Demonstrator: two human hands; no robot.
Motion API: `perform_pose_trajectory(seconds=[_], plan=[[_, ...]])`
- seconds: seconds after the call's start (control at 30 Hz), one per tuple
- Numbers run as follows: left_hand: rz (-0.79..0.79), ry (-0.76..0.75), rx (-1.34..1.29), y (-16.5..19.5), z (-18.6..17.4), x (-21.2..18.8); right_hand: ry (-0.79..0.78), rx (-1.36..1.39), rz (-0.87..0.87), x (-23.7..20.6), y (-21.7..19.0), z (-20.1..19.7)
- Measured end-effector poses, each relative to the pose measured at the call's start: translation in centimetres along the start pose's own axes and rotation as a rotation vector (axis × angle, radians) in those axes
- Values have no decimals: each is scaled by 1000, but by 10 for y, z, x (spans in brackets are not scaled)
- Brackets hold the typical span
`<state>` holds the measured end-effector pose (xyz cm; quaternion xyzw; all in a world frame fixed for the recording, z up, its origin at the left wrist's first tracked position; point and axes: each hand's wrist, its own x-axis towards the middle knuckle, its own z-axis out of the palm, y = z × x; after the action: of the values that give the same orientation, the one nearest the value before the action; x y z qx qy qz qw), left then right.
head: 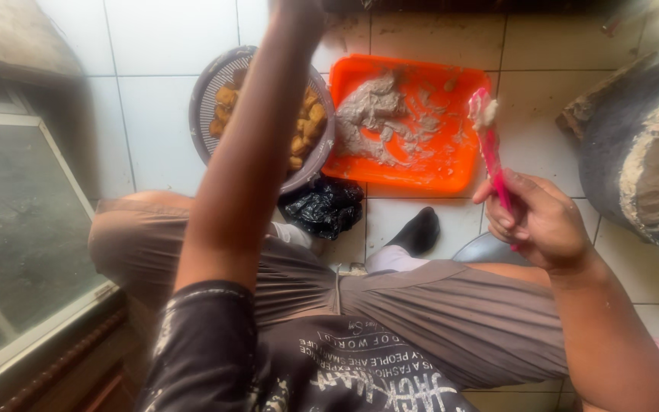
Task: The person sits on the floor and repeatedly scoops a thick paste from a large container using a pink spatula. They apply the paste onto small, round, brown food items held in their left hand, then place the coated items into a purple colander. The process is repeated continuously.
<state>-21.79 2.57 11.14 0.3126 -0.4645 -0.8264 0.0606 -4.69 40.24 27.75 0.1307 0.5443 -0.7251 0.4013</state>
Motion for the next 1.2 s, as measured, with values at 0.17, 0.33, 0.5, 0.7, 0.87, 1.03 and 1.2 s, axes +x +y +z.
perform_pose_trajectory(seconds=[0.17,0.33,0.5,0.7,0.87,1.03,1.2], plan=[[153,72,351,-4,-48,0,69,-42,6,10,11,-5],[300,-59,1030,-74,-127,-55,200,-487,-70,79,37,-38],[160,-138,1702,-120,-179,-88,315,-1164,-57,166,71,-85],[186,-150,1816,-125,-192,-82,528,-1070,-48,244,131,-79],[254,-49,1885,-127,-186,-72,609,-535,-38,282,162,-31],[292,-118,1920,-116,-184,-72,354,321,148,298,162,4],[134,-175,1869,-107,-194,-72,256,275,-10,284,156,-1]])
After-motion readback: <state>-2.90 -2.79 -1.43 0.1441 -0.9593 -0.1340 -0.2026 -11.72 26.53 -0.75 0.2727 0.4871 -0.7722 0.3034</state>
